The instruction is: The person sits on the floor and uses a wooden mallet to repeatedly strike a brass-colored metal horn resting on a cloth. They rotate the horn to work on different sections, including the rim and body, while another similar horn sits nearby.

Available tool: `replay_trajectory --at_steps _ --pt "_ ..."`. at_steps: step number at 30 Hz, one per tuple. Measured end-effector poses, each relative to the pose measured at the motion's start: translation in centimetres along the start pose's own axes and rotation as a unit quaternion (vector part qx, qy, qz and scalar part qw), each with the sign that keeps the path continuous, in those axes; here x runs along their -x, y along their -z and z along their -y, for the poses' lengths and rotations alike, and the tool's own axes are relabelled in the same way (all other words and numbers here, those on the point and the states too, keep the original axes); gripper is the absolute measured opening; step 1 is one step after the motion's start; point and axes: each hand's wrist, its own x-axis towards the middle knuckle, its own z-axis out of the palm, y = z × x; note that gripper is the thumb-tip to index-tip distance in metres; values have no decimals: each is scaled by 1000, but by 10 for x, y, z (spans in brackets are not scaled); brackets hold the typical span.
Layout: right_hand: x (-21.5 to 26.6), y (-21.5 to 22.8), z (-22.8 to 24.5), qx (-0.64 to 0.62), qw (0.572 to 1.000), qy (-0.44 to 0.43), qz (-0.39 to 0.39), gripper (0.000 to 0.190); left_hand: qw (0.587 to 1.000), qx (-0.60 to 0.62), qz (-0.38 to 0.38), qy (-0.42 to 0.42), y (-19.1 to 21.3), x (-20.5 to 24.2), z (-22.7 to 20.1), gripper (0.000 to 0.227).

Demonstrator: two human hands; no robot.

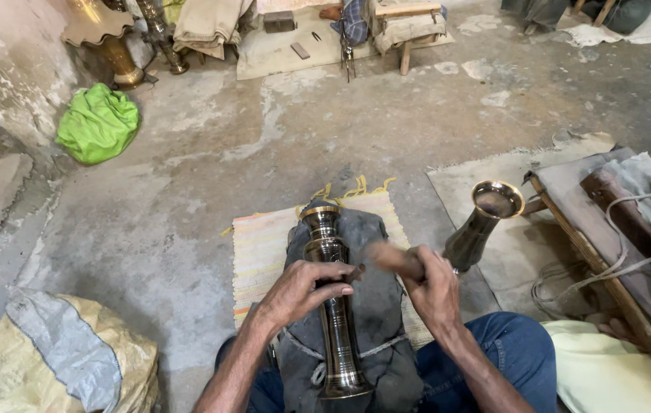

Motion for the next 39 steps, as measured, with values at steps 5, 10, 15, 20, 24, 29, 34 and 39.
replay_trajectory --at_steps 5,10,15,20,24,29,34,39 --pt "-21 14 9 93 988 115 43 33 997 -19 -60 54 -6 4 1 43" --pt "-34 24 22 9 992 97 81 35 992 -17 -95 78 -12 10 3 42" --pt "-41 31 34 -32 992 64 103 33 988 19 -116 99 -19 19 5 40" --pt "-54 34 50 -72 984 -8 164 32 952 180 -211 129 -35 32 15 37" --pt "-76 32 61 44 961 193 191 30 911 190 -338 138 -58 34 26 35" --pt "-113 24 82 15 931 274 242 53 858 237 -435 139 -79 35 31 39" --pt "-133 9 106 134 883 359 272 39 834 241 -480 130 -90 37 24 34" --pt "-143 2 132 229 835 414 279 30 821 232 -494 167 -87 35 10 32"
